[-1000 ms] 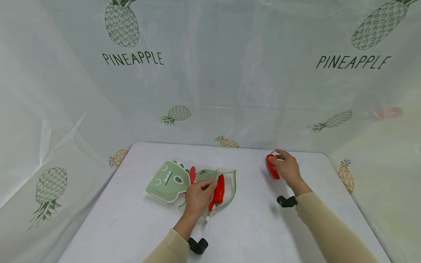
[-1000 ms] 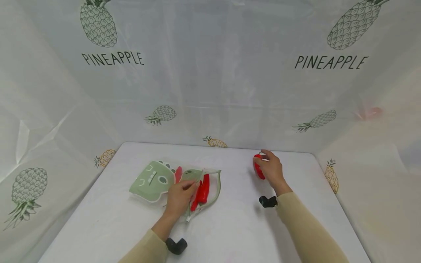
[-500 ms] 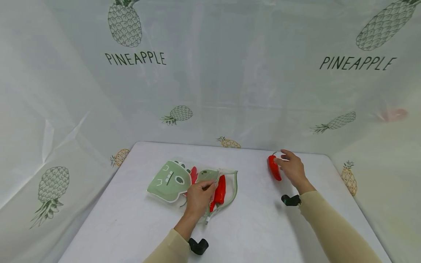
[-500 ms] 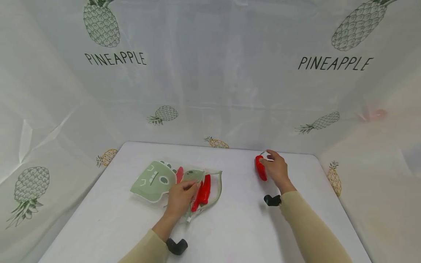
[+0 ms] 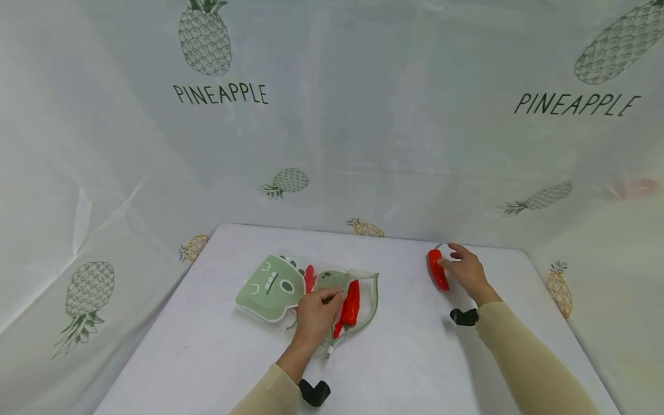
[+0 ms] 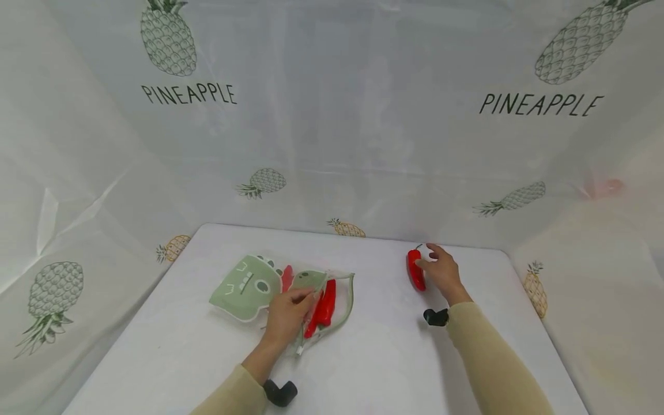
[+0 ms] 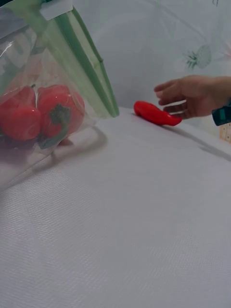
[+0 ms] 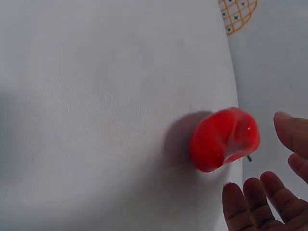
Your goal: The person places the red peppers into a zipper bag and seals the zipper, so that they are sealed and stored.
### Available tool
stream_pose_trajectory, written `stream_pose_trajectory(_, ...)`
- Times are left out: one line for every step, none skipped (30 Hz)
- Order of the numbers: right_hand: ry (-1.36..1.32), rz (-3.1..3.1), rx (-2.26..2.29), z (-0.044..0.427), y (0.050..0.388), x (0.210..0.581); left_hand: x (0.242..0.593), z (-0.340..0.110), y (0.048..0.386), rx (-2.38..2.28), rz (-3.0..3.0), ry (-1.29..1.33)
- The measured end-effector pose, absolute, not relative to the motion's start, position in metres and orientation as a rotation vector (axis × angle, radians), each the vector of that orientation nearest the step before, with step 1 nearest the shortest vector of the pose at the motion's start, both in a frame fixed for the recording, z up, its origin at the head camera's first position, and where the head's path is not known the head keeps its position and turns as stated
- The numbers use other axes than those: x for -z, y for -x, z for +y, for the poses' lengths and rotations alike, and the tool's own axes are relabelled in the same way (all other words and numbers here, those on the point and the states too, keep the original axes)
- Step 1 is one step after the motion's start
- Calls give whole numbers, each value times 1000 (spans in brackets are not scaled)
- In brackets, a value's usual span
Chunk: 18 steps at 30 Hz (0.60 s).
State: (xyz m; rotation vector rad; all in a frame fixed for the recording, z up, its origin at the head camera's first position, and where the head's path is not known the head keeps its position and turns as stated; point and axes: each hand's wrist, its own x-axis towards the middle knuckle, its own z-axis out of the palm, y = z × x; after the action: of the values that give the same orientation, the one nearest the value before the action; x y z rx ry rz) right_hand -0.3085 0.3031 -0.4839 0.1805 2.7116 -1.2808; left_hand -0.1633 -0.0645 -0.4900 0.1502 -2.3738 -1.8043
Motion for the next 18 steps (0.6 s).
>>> stream_pose_trajectory(-181, 2704, 1269, 305, 309, 486, 491, -64, 163, 1800, -2375, -151)
stream_pose_trajectory(-179, 2695, 1262, 306, 309, 488, 491, -64, 163, 1795, -2376, -150)
stream_pose_trajectory(-179, 2688, 1256, 307, 310, 490, 492, -64, 163, 1790, -2377, -147)
stream_pose_trajectory(-180, 2682, 1253, 307, 310, 491, 492, -64, 163, 1782, -2377, -140)
stream_pose_trajectory(-180, 2678, 1249, 308, 311, 493, 493, -64, 163, 1780, -2378, -136)
stream_pose_trajectory(-186, 2672, 1253, 308, 311, 494, 493, -64, 163, 1777, -2381, -136)
stream_pose_trajectory(-190, 2669, 1252, 308, 312, 495, 494, -64, 163, 1774, -2381, -132)
stream_pose_trajectory(-196, 2668, 1249, 307, 312, 496, 494, -64, 164, 1772, -2382, -131)
stream_pose_trajectory(-200, 2667, 1246, 307, 313, 497, 494, -64, 164, 1769, -2384, -128)
stream_pose_trajectory(-204, 2665, 1242, 306, 314, 498, 494, -65, 164, 1771, -2384, -128)
stream_pose_trajectory(-207, 2664, 1234, 306, 315, 498, 493, -65, 164, 1774, -2386, -132)
stream_pose_trajectory(-207, 2660, 1230, 305, 315, 499, 493, -65, 164, 1774, -2389, -134)
stream_pose_trajectory(-204, 2657, 1221, 305, 316, 499, 493, -65, 164, 1774, -2387, -130)
stream_pose_trajectory(-199, 2657, 1207, 304, 317, 500, 493, -65, 164, 1775, -2388, -131)
stream_pose_trajectory(-189, 2660, 1192, 303, 319, 501, 493, -65, 164, 1777, -2389, -132)
stream_pose_trajectory(-183, 2654, 1183, 301, 320, 501, 493, -65, 164, 1779, -2387, -132)
stream_pose_trajectory(-174, 2652, 1174, 299, 320, 502, 493, -65, 164, 1779, -2387, -129)
stream_pose_trajectory(-163, 2648, 1168, 297, 321, 503, 493, -65, 164, 1780, -2386, -129)
